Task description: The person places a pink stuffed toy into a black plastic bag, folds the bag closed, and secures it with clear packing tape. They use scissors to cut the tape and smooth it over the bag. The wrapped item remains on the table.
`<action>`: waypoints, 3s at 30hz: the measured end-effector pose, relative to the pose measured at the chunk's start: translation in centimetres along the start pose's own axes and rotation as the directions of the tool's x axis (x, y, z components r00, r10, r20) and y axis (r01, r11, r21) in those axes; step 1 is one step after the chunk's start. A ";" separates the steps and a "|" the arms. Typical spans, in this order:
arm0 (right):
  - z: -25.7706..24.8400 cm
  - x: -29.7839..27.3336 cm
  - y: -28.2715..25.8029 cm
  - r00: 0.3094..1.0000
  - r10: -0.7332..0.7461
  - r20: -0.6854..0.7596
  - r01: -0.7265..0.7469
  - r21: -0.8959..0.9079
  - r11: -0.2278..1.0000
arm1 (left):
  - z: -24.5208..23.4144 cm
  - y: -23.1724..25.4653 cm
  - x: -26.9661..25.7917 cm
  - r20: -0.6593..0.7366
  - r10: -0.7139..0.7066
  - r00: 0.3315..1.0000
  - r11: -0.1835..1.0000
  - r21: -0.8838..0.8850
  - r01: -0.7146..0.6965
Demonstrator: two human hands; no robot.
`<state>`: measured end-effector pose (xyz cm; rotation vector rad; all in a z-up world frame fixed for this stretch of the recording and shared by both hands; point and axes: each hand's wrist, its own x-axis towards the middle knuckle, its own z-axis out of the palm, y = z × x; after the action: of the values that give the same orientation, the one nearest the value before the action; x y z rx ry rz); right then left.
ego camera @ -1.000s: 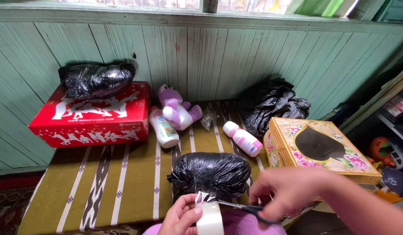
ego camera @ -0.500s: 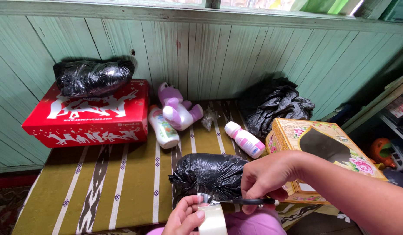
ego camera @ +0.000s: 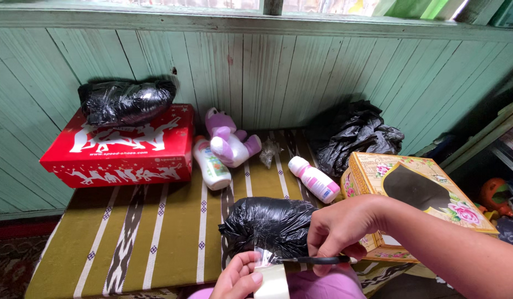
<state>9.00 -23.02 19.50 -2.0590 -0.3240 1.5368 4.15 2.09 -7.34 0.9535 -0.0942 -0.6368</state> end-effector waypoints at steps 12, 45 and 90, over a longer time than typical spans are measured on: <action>-0.4 0.4 0.3 0.996 -0.068 0.065 0.068 0.004 0.998 | 0.5 0.3 -0.5 -0.020 -0.034 0.999 0.999 0.014 0.034; -1.1 2.2 2.0 0.989 -0.119 0.091 0.114 0.053 0.992 | 1.5 1.2 -1.1 0.026 -0.063 0.998 0.992 0.109 0.060; 4.2 -7.0 -2.0 0.755 -0.018 -0.656 -0.232 -0.292 0.928 | 0.0 17.9 -5.7 0.038 0.682 0.730 -0.298 0.927 0.230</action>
<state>3.10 -23.66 25.38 -2.7944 -0.2197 0.7442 7.80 12.55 7.83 2.7431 -0.3100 0.5611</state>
